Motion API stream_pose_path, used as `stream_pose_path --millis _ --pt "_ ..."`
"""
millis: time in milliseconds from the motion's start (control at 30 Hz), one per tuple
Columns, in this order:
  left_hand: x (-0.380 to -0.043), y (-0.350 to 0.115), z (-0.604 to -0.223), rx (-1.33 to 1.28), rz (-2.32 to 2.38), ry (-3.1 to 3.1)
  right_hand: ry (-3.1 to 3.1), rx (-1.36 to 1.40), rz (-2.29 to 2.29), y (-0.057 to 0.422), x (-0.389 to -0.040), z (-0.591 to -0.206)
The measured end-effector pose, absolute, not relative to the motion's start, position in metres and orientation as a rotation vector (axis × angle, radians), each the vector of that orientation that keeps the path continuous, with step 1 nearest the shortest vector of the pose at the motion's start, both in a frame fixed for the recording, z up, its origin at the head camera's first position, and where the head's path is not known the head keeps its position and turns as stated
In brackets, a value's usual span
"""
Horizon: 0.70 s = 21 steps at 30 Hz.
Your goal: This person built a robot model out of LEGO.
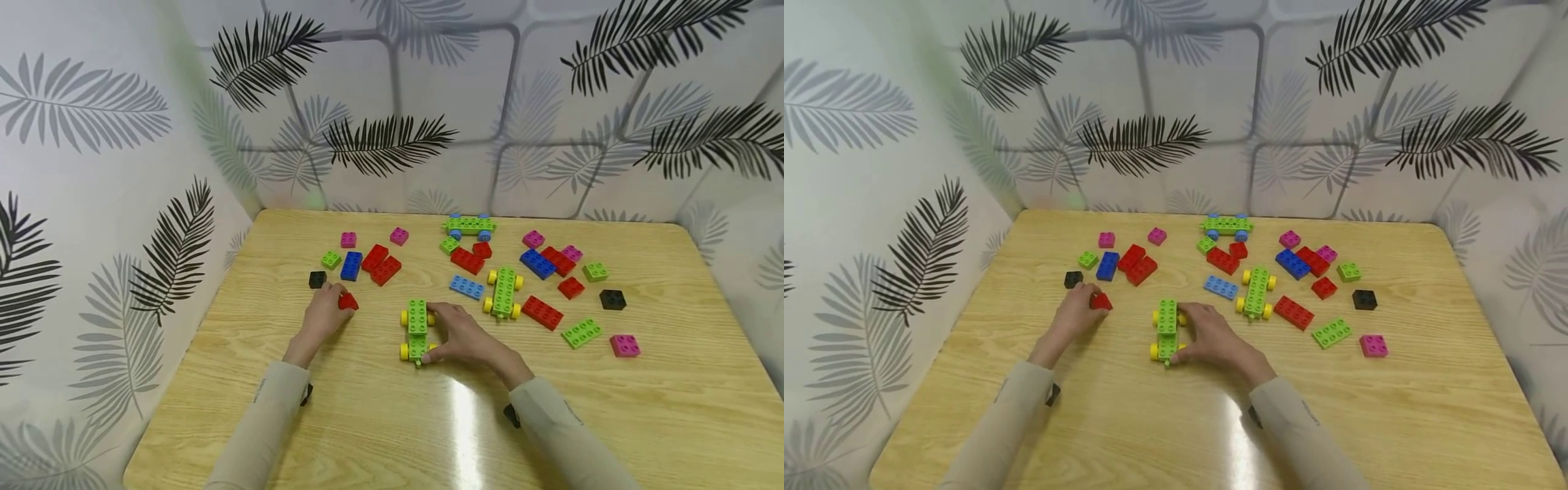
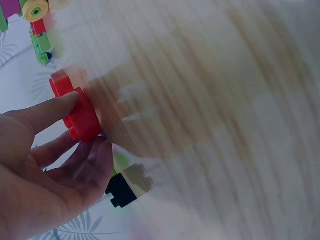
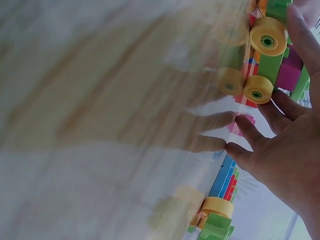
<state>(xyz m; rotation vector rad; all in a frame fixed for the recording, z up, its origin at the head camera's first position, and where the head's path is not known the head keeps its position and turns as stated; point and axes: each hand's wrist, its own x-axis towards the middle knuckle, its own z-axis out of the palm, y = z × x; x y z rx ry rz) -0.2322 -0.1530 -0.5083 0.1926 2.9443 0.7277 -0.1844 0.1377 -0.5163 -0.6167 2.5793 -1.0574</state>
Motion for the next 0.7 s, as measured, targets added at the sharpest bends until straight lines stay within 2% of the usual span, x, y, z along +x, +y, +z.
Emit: stream_pose_path --millis 700 --pt "-0.218 -0.098 -0.476 0.611 1.190 2.825 2.569 -0.460 -1.135 0.133 -0.184 -0.516"
